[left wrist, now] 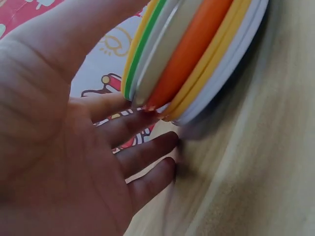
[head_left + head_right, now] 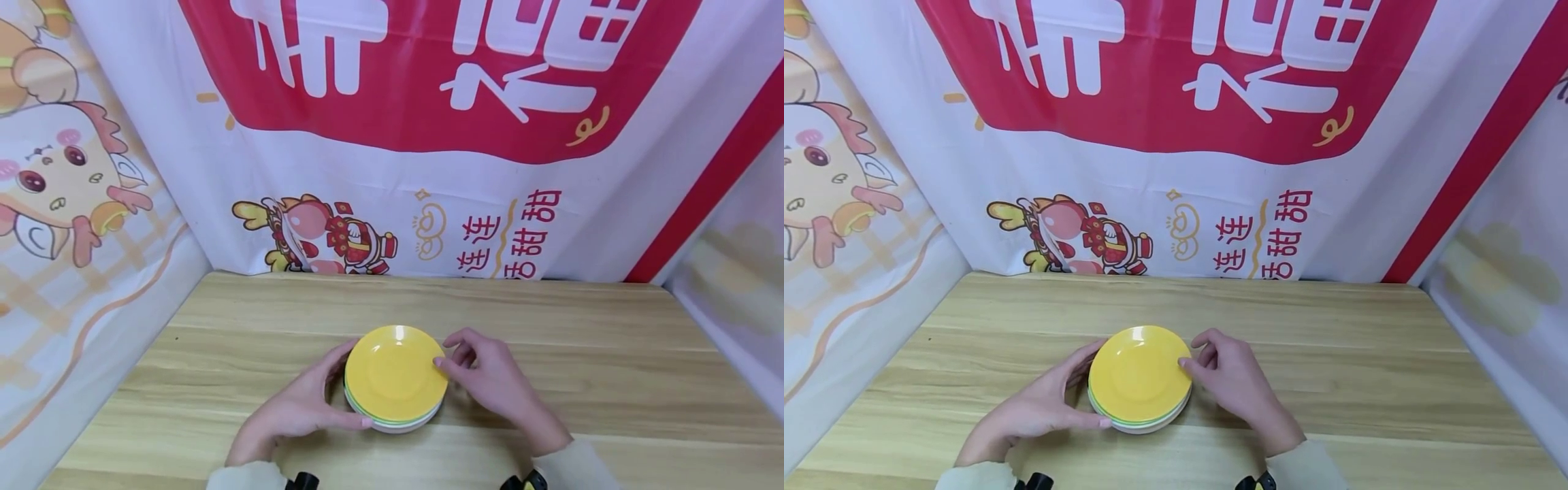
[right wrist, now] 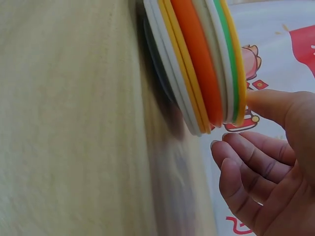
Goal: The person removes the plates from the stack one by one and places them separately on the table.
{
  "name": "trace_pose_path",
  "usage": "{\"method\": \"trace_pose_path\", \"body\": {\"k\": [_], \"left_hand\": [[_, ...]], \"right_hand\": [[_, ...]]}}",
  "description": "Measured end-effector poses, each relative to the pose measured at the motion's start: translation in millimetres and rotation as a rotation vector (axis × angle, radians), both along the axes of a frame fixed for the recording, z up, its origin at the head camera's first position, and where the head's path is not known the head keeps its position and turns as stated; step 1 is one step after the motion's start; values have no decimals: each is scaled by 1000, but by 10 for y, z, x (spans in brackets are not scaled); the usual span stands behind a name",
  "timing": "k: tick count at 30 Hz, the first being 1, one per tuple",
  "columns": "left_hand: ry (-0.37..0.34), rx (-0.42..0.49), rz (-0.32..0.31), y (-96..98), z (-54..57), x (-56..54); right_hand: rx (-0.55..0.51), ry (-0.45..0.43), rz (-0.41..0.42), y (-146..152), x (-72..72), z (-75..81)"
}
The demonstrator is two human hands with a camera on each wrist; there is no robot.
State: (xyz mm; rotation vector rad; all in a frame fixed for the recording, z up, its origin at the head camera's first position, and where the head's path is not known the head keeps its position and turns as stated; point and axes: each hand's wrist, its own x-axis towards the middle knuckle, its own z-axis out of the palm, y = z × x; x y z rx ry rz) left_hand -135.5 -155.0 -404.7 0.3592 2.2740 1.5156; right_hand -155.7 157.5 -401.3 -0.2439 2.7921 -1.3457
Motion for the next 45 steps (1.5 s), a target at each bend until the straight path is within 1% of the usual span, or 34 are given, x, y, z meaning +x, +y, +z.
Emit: {"method": "trace_pose_path", "body": {"k": [2, 5, 9, 14, 20, 26, 31, 35, 40, 45], "left_hand": [[-19, 0, 2, 16, 10, -6], [-46, 0, 21, 47, 18, -14], [-54, 13, 27, 83, 8, -18], [-72, 43, 15, 128, -30, -15], [-94, 39, 28, 174, -76, -26], [-87, 27, 29, 162, -91, -26], [-80, 35, 30, 171, -86, -9], [-70, 30, 36, 185, -100, 0], [-73, 51, 23, 192, -127, 1], [-78, 73, 13, 166, -129, -4]], "right_hand": [[-16, -15, -3, -5, 10, -22], [-36, -46, -19, -9, 31, -49], [-59, -67, -49, -20, 55, -83], [-75, -76, -85, -37, 70, -112], [-109, -86, -126, -82, 109, -90], [-159, -81, -145, -148, 139, -91], [-168, -113, -156, -197, 136, -103], [-179, -130, -163, -189, 163, -118], [-192, -150, -190, -172, 192, -120], [-206, -176, -178, -188, 172, -99]]}}
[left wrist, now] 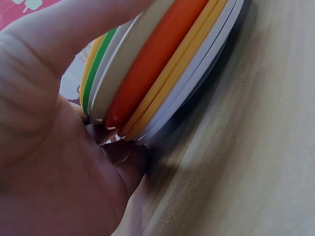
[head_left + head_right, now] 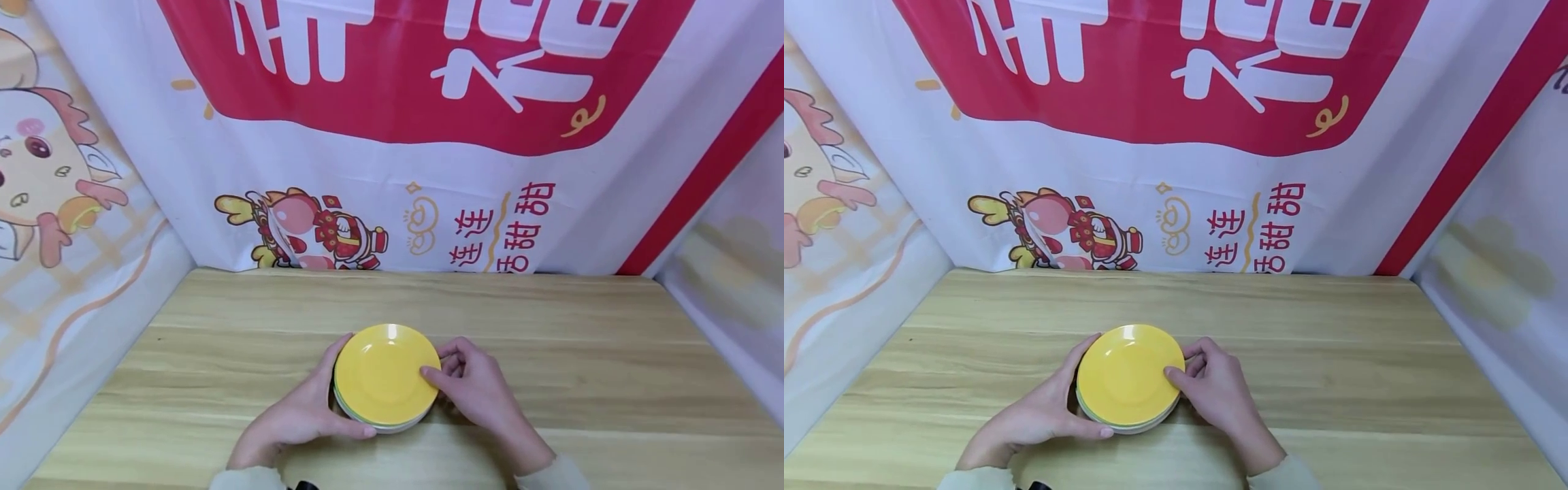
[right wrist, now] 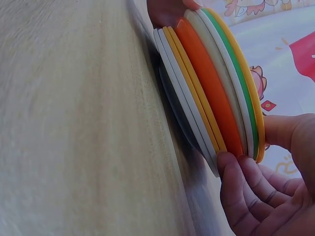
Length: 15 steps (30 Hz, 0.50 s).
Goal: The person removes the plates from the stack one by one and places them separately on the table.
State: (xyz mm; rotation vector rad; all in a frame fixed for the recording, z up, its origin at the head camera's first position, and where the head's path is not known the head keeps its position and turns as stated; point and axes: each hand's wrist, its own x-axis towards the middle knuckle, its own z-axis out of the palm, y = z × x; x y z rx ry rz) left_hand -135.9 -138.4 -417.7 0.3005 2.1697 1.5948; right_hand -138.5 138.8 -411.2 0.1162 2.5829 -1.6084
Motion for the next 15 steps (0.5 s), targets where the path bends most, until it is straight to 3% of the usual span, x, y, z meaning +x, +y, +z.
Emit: {"method": "trace_pose_path", "body": {"k": [15], "left_hand": [[0, -5, 4, -13, -10, -5]], "right_hand": [[12, -12, 7, -23, 6, 21]]}}
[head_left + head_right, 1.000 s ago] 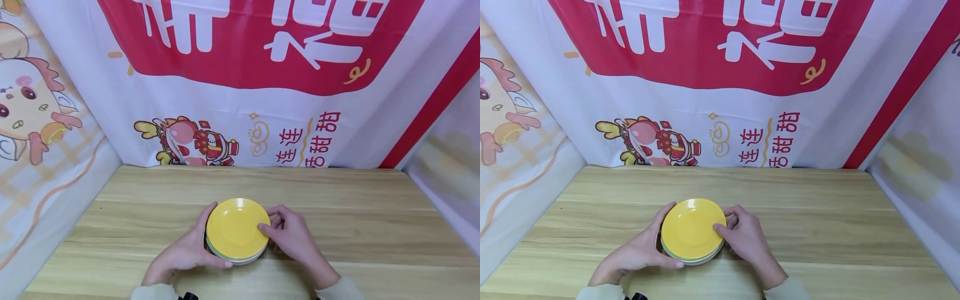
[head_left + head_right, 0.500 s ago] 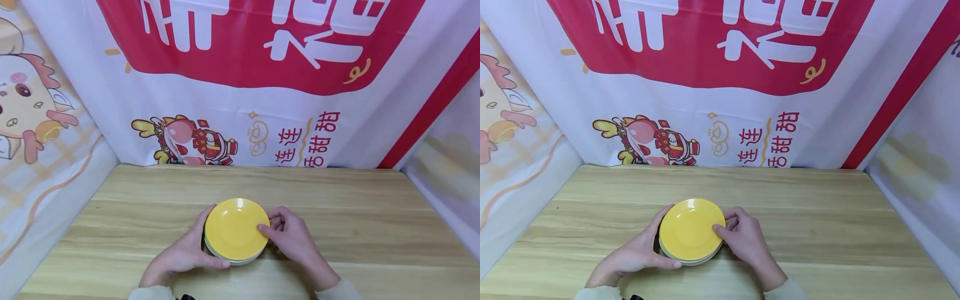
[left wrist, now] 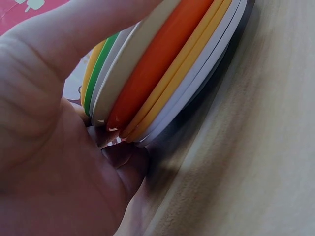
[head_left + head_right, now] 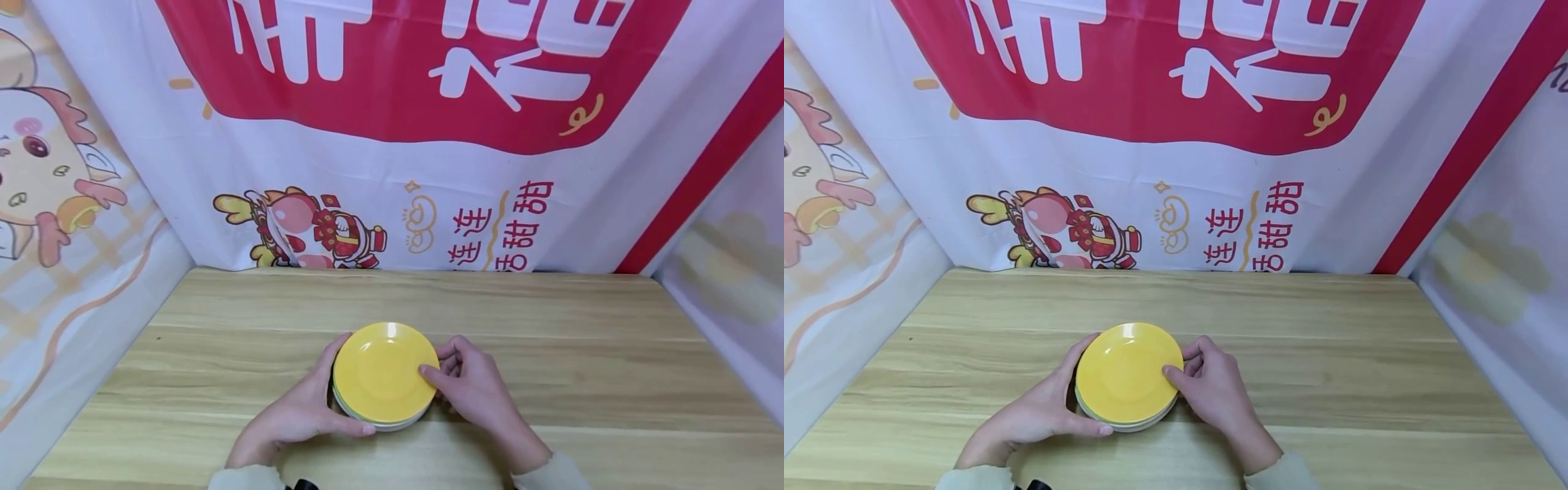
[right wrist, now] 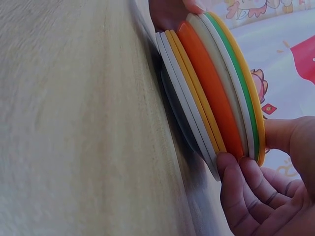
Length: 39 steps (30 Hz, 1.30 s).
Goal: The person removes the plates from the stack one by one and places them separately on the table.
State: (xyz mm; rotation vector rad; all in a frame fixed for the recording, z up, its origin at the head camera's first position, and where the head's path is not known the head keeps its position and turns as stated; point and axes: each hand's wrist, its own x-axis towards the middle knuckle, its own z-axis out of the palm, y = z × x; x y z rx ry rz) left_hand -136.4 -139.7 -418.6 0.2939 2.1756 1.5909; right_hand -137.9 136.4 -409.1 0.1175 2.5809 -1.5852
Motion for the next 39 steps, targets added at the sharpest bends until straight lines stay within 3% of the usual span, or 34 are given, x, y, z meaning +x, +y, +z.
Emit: {"method": "trace_pose_path", "body": {"k": [21, 39], "left_hand": [[-28, -20, 16, -29, 27, -9], [-30, -16, 12, -37, 25, -10]], "right_hand": [[-76, -9, -21, 33, -41, -68], [-130, -38, -8, 171, -103, -27]]}}
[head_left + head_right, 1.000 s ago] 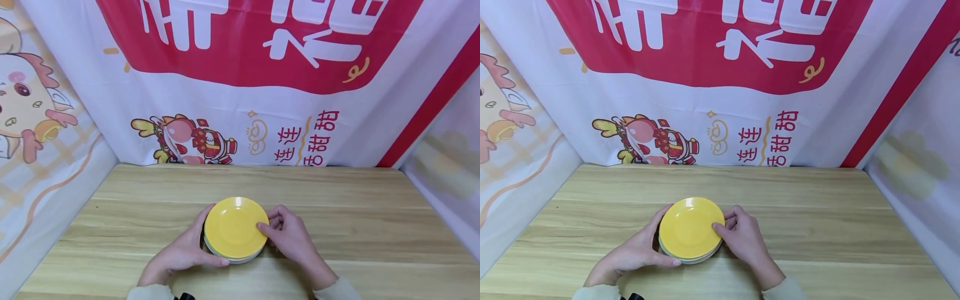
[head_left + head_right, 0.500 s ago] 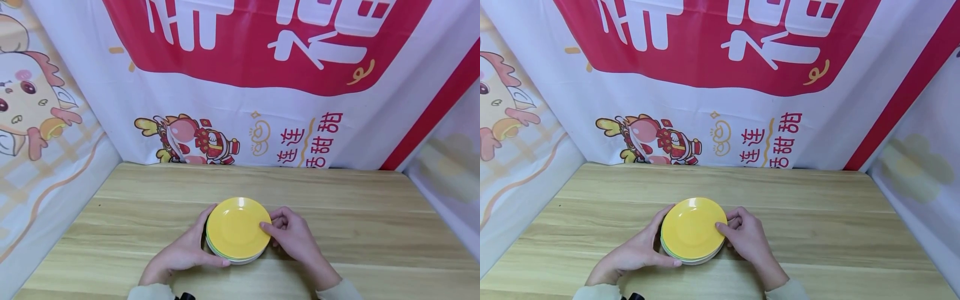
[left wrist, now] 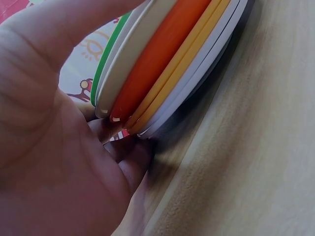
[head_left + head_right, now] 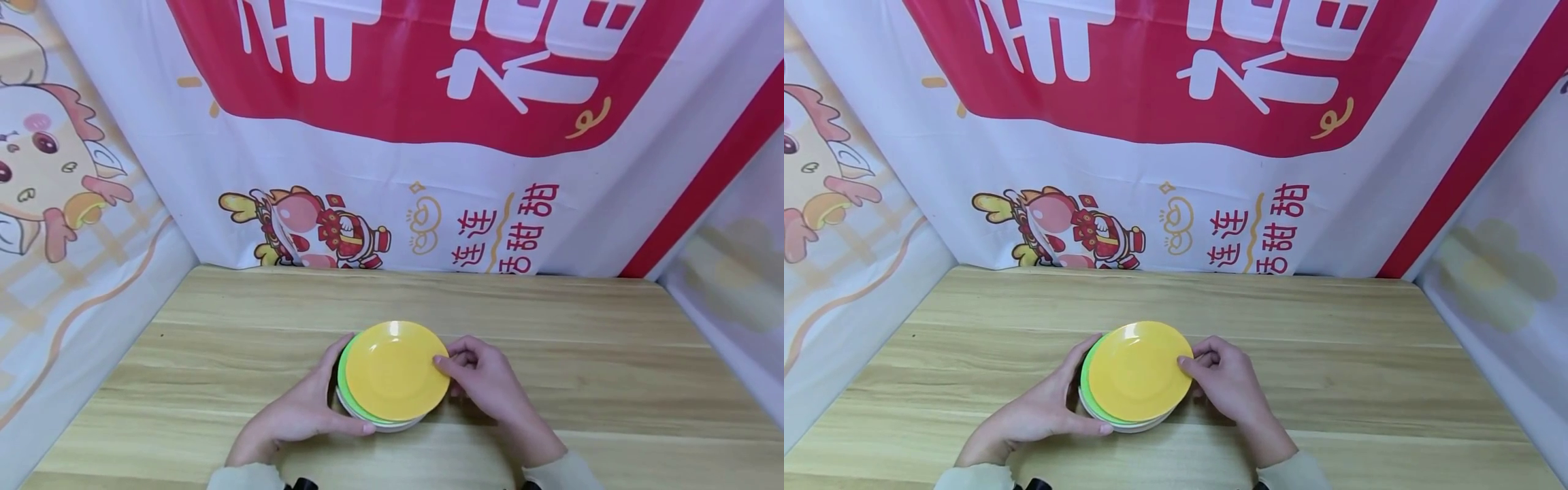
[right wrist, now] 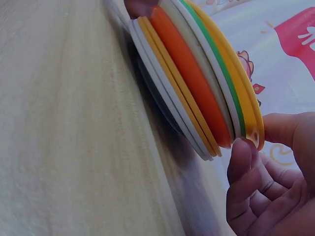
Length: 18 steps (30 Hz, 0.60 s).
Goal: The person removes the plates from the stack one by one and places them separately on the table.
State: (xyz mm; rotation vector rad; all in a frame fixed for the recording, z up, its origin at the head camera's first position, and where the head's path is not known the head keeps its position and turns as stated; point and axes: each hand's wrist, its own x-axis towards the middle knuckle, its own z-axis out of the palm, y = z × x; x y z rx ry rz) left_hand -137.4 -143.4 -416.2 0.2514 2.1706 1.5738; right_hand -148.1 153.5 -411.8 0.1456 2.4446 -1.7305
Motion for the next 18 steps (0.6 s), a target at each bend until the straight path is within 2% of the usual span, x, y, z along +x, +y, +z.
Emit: {"method": "trace_pose_path", "body": {"k": [6, 11, 14, 18], "left_hand": [[19, 12, -12, -20, -6, -2], [16, 73, -21, -51, -10, -9], [11, 113, -28, -71, -17, -21], [3, 134, -29, -99, -27, -39]], "right_hand": [[-115, -54, 7, 58, -27, 11], [-225, -94, 73, 121, -50, -10], [-257, -102, 114, 156, -56, -13], [-272, -105, 129, 189, -64, -10]]}}
